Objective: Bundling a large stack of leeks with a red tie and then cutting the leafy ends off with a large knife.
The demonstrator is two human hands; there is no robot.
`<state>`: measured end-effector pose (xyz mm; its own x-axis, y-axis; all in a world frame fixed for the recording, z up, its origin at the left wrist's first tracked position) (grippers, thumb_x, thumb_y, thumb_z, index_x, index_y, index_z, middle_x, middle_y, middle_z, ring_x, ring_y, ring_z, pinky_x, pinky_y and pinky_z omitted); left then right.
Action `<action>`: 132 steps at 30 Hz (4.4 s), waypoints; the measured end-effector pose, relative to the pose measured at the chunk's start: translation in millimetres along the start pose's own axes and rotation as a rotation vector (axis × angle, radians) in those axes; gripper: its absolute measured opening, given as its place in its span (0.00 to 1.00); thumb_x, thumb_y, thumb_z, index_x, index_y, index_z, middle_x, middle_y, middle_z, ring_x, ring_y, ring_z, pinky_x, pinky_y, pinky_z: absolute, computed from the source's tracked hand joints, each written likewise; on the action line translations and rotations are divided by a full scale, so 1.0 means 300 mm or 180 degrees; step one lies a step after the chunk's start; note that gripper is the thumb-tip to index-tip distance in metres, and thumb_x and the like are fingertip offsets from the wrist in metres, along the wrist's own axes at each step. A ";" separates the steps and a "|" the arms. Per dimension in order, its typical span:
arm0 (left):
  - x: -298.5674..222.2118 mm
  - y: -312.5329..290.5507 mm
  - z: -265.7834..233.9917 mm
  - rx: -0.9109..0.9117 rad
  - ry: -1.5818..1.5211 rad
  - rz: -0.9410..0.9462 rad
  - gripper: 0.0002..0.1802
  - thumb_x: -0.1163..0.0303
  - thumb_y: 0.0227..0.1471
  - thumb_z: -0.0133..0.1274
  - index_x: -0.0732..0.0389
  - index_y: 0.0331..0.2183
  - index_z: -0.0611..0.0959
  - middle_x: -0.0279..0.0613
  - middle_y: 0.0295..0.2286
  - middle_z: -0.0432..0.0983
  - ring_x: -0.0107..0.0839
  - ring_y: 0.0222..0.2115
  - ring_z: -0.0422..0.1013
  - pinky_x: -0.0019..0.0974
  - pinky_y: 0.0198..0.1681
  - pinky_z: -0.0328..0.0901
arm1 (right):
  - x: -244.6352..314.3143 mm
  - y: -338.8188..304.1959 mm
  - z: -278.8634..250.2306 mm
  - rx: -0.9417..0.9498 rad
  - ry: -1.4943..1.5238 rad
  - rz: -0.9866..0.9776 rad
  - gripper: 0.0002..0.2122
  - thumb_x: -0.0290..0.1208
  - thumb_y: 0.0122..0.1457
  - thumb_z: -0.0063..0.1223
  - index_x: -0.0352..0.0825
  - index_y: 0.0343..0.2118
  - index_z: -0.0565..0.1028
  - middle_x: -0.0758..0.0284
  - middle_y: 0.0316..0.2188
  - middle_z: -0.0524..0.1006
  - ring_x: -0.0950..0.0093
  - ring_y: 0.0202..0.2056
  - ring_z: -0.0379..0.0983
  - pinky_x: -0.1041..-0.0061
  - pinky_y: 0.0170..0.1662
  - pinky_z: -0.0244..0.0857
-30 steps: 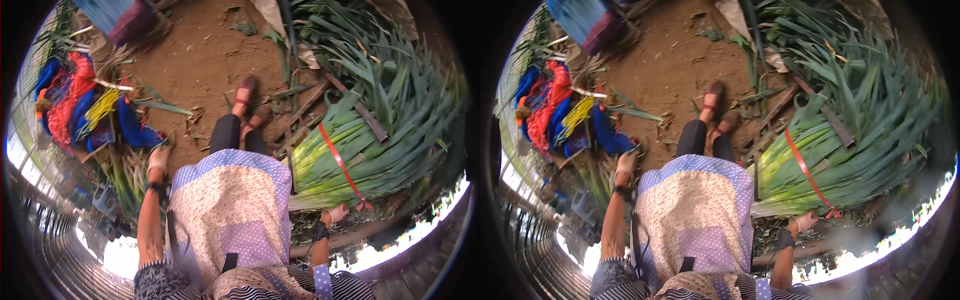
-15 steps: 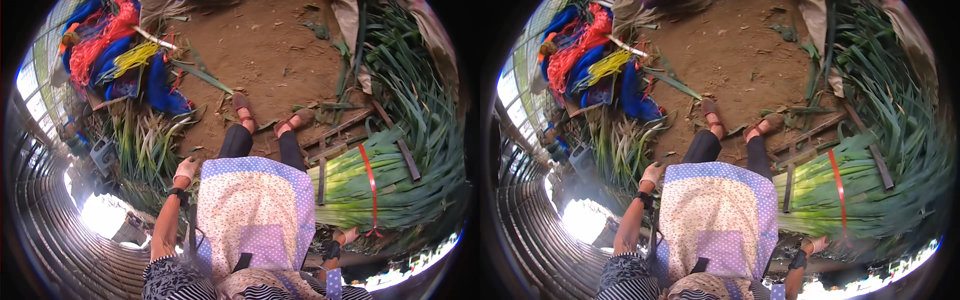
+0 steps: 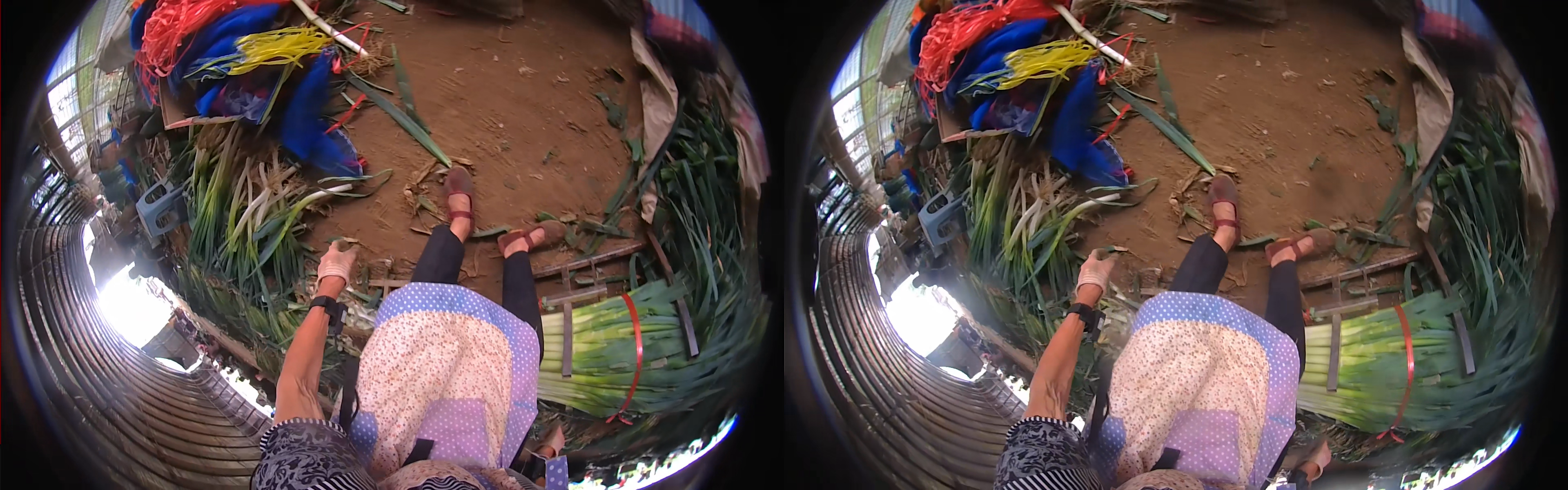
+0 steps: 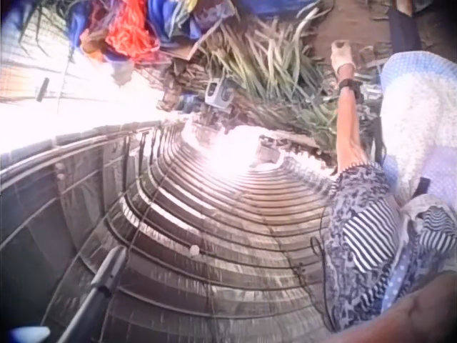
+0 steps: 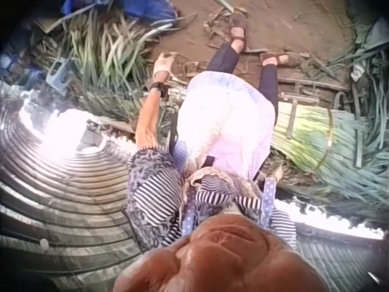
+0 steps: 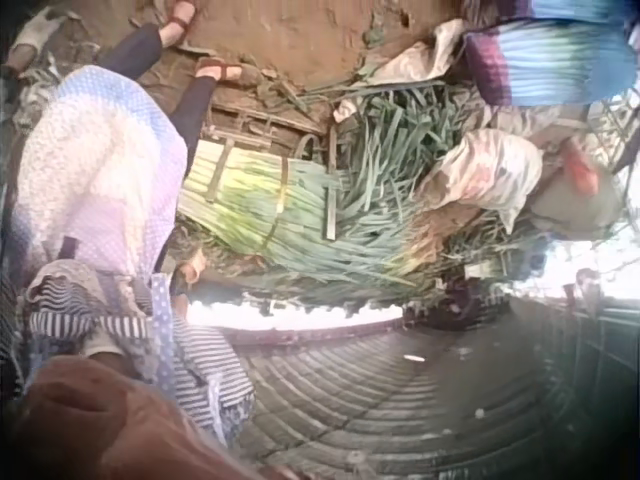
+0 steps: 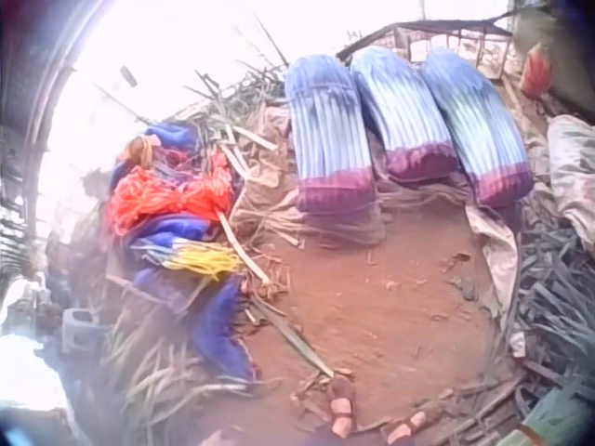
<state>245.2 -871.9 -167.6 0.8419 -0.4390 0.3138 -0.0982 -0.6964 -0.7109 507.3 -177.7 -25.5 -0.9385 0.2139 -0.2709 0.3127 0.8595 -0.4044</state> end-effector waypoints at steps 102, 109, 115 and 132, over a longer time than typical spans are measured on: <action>-0.043 0.994 -0.164 -0.0780 0.0909 0.2652 0.37 0.60 0.30 0.63 0.59 0.47 0.72 0.44 0.40 0.68 0.42 0.43 0.64 0.44 0.47 0.58 | 1.310 -1.757 1.959 -0.0080 -0.2574 -0.6177 0.20 0.35 0.42 0.61 0.42 0.41 0.70 0.65 0.35 0.72 0.64 0.40 0.70 0.65 0.39 0.66; 0.007 1.287 -0.388 -0.2606 0.1734 0.1587 0.25 0.55 0.37 0.61 0.55 0.40 0.78 0.45 0.39 0.71 0.42 0.42 0.67 0.43 0.46 0.62 | 1.337 -1.695 2.077 -0.0668 -0.2325 -0.6908 0.28 0.30 0.34 0.66 0.39 0.43 0.68 0.64 0.31 0.71 0.67 0.36 0.70 0.67 0.35 0.68; 0.690 1.471 -1.136 -0.1926 0.1450 0.1070 0.23 0.51 0.50 0.43 0.58 0.37 0.81 0.51 0.32 0.77 0.49 0.35 0.73 0.45 0.35 0.66 | 1.390 -1.734 2.066 0.0290 -0.2444 -0.6812 0.16 0.24 0.41 0.55 0.35 0.37 0.71 0.59 0.32 0.72 0.60 0.36 0.71 0.64 0.37 0.69; 0.093 1.102 0.214 -0.0865 0.2060 0.2704 0.17 0.65 0.36 0.58 0.58 0.34 0.78 0.44 0.29 0.74 0.38 0.33 0.72 0.41 0.37 0.66 | 1.332 -1.790 1.855 0.1201 -0.2556 -0.5933 0.18 0.32 0.45 0.55 0.40 0.42 0.73 0.63 0.38 0.73 0.59 0.38 0.72 0.65 0.40 0.67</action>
<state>270.2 -1077.9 -434.2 0.0156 -0.9932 0.1150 -0.6938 -0.0936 -0.7141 45.6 -812.1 -402.7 0.1313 -0.9104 0.3922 -0.6271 -0.3827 -0.6784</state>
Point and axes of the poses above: each hand's wrist, its own y-axis towards the middle knuckle, its own z-axis out of the palm, x = y × z, the point moved 3 cm from there along y, towards the middle knuckle
